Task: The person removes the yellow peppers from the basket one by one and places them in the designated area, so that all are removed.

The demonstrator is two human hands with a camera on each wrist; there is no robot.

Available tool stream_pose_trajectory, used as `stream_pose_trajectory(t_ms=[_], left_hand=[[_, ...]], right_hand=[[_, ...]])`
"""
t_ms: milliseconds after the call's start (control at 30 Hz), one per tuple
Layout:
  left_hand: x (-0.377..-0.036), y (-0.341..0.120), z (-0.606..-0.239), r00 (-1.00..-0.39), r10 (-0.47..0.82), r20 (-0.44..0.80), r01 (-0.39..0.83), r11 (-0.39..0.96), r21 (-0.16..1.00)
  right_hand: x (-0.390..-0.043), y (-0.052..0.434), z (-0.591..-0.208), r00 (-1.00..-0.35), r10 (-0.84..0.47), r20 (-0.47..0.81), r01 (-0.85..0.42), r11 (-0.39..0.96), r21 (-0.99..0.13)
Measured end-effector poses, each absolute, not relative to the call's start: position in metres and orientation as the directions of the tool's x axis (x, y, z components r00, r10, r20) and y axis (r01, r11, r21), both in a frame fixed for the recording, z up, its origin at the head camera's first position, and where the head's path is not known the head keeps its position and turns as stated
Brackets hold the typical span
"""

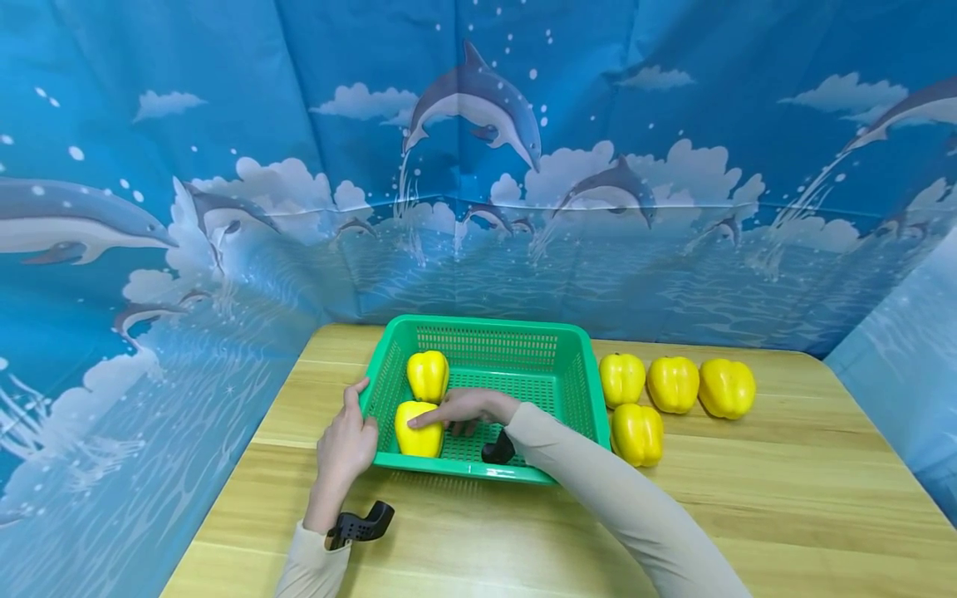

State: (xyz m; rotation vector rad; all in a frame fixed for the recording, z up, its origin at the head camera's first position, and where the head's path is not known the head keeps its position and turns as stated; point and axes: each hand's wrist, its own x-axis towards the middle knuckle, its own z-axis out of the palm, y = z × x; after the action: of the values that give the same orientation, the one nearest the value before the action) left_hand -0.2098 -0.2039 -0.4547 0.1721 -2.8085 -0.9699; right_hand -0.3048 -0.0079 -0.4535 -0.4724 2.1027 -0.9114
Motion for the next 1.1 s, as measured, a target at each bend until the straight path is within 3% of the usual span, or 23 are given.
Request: stream_pose_trajectory(t_ms=[533, 1100], left_hand=[[-0.210, -0.203, -0.454, -0.980, -0.160, 0.118, -0.053, 0.783, 0.620], [-0.209, -0.204, -0.456, -0.982, -0.150, 0.119, -0.045, 0.786, 0.617]], right_hand=[[-0.304, 0.007, -0.445, -0.646, -0.633, -0.426, 0.026, 0.540, -0.842], [-0.305, 0.011, -0.437, -0.762, -0.538, -0.360, 0.112, 0.438, -0.892]])
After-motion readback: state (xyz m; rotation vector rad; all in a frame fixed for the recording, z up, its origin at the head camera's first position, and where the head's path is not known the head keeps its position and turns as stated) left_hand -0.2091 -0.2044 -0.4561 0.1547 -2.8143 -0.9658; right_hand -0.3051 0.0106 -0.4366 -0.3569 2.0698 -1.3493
